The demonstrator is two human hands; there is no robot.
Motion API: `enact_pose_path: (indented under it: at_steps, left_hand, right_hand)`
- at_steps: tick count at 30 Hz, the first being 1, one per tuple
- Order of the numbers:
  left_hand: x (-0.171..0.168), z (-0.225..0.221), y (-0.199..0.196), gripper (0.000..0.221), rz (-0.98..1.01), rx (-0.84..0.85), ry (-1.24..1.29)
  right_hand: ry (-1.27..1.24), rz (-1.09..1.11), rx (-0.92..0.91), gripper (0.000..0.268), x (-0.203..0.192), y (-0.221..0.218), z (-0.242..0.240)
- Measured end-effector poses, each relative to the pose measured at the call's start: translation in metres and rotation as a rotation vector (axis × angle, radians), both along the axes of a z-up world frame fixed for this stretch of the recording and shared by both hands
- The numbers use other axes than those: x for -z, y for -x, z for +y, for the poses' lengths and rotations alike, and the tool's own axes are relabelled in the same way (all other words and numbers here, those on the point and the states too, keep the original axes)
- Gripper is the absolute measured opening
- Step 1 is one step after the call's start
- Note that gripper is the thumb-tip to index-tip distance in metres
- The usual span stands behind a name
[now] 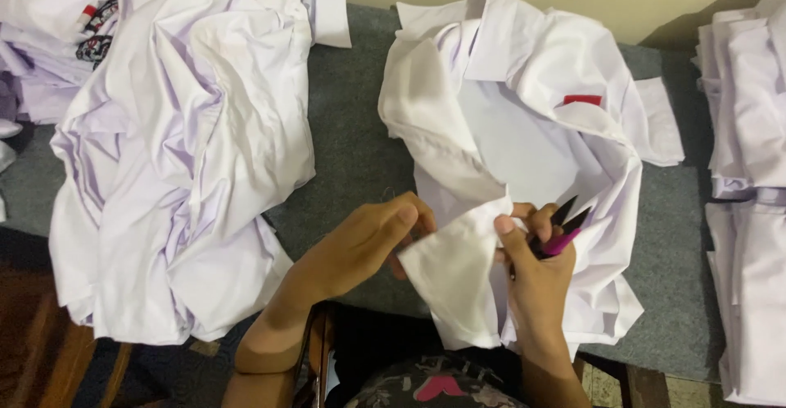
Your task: The person is inspecting white shirts and using small snips to trim away loose threads.
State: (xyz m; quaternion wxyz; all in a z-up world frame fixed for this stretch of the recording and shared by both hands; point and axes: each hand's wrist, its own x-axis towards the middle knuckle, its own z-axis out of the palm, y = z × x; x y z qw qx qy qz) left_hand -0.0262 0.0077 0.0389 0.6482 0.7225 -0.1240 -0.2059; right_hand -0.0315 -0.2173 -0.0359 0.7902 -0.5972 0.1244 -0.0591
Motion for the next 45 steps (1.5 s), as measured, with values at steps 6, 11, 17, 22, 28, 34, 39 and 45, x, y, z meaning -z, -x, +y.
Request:
enact_pose_path:
  at_steps: [6, 11, 17, 22, 28, 34, 39, 45]
  left_hand:
    - [-0.006, 0.005, 0.005, 0.042, -0.053, 0.101, -0.144]
    - [-0.004, 0.006, 0.008, 0.05, -0.083, 0.107, -0.004]
    - [0.002, 0.005, 0.009, 0.055, -0.057, 0.0, -0.023]
    - [0.005, 0.002, 0.008, 0.057, -0.043, -0.03, 0.0]
    - [0.011, -0.001, 0.01, 0.058, 0.042, -0.129, 0.097]
    - [0.016, -0.005, 0.009, 0.059, -0.018, -0.144, 0.125]
    - [0.022, -0.001, 0.009, 0.052, -0.082, -0.191, 0.152]
    - [0.03, 0.016, 0.013, 0.034, -0.159, -0.395, 0.264]
  right_hand:
    - [-0.001, -0.078, -0.003, 0.042, 0.001, -0.01, -0.005]
    - [0.249, -0.028, -0.006, 0.041, -0.013, -0.007, -0.003]
    - [0.261, -0.266, 0.074, 0.034, -0.014, 0.0, -0.004]
    - [0.159, -0.535, -0.184, 0.034, -0.007, 0.017, -0.018]
    - [0.413, -0.649, -0.299, 0.059, -0.002, 0.024, -0.011]
    - [0.402, -0.44, -0.278, 0.06, -0.005, 0.031, -0.003]
    - [0.235, -0.371, -0.253, 0.044, -0.013, 0.023, -0.008]
    - [0.457, -0.303, -0.151, 0.013, 0.014, 0.003, -0.07]
